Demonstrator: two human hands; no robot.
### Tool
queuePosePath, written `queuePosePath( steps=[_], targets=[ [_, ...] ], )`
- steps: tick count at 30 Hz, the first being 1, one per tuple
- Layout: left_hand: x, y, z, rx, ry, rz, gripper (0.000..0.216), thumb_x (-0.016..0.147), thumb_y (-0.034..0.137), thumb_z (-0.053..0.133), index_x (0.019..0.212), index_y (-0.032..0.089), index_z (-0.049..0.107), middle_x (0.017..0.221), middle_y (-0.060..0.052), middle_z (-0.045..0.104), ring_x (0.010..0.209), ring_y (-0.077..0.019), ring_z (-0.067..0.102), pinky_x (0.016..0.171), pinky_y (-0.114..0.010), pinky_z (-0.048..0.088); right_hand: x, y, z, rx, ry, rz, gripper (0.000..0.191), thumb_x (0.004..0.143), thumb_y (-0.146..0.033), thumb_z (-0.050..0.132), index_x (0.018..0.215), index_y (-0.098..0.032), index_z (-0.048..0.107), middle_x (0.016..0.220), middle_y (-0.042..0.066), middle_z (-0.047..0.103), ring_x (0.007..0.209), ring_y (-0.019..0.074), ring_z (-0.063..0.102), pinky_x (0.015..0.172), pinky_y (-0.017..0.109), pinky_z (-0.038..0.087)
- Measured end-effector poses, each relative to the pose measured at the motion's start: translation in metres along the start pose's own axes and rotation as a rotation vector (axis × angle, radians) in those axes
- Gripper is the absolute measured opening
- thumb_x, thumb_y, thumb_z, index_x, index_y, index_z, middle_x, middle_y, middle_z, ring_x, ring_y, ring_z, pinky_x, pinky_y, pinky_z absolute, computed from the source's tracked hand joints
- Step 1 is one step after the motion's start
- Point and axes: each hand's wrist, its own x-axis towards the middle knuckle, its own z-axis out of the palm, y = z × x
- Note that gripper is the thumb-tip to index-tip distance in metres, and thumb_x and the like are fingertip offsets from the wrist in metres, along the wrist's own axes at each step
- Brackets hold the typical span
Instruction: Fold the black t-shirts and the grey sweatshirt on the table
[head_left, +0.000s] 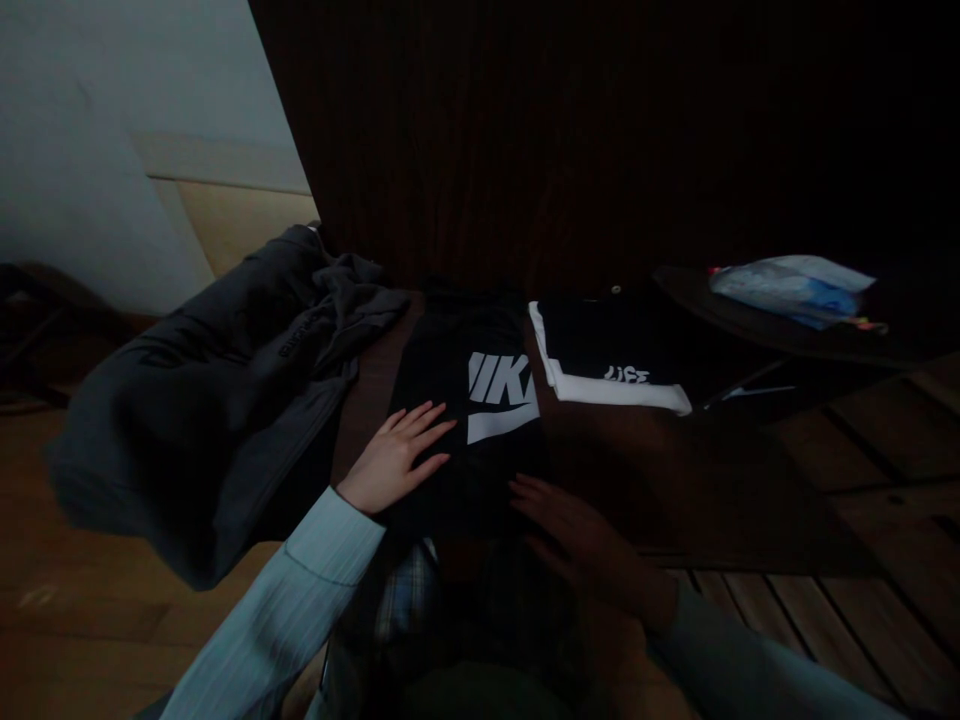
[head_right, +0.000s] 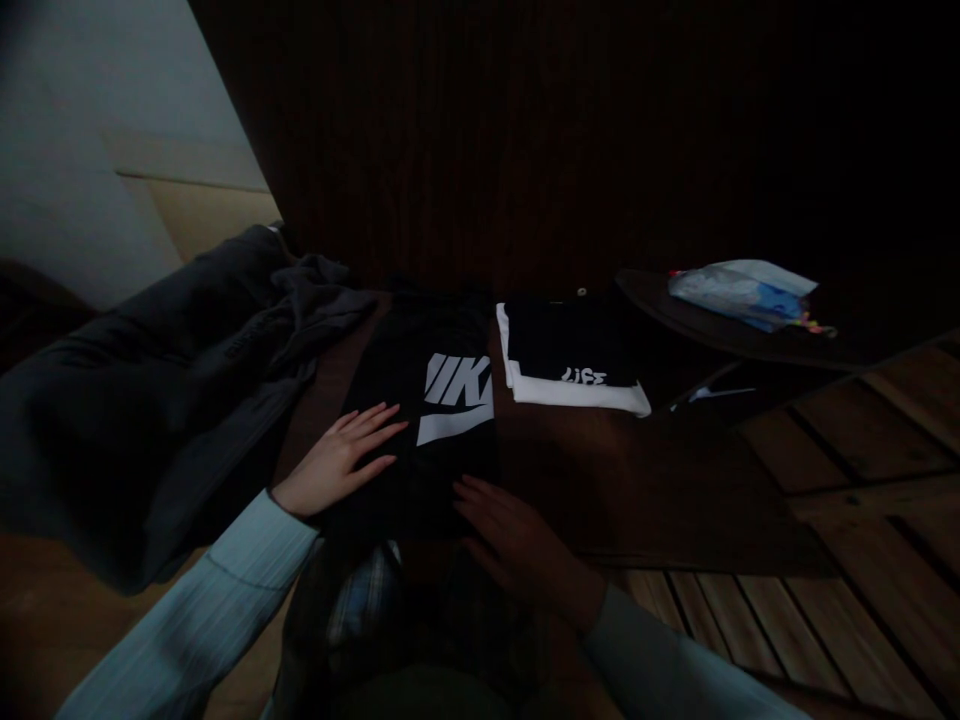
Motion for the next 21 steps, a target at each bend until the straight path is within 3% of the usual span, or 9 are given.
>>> queuePosePath(
  steps=[9,14,21],
  targets=[
    [-0.001,0.0,0.0,-0.018,0.005,-0.001,0.045,0.087,0.043,0.034,0.129,0.027,0.039,0.141,-0.003,0.033,0.13,-0.0195,0.027,0.103,-0.043,0.026,-0.015,0.018,-0.007,-0.059,0.097,-0.04,0.037,0.084,-0.012,0.041,0.119,-0.02,0.05,0.109,0.008,0.063,0.104,0.0144,0.057,0.085,0.028,0.052],
    [-0.001,-0.002,0.002,-0.043,0.023,0.012,0.044,0.086,0.044,0.036,0.128,0.028,0.04,0.14,-0.003,0.034,0.129,-0.0202,0.028,0.102,-0.044,0.027,-0.027,0.026,-0.007,-0.075,0.072,-0.035,0.038,0.083,-0.012,0.043,0.12,-0.023,0.05,0.113,0.007,0.061,0.106,0.0158,0.056,0.087,0.031,0.052],
    [-0.009,0.01,-0.007,-0.096,0.059,0.034,0.037,0.086,0.038,0.04,0.118,0.024,0.052,0.135,-0.005,0.043,0.126,-0.0201,0.035,0.102,-0.043,0.029,-0.005,0.001,-0.004,-0.124,0.071,-0.008,0.038,0.08,-0.013,0.045,0.117,-0.018,0.05,0.117,0.011,0.058,0.111,0.0197,0.052,0.09,0.04,0.049]
  ],
)
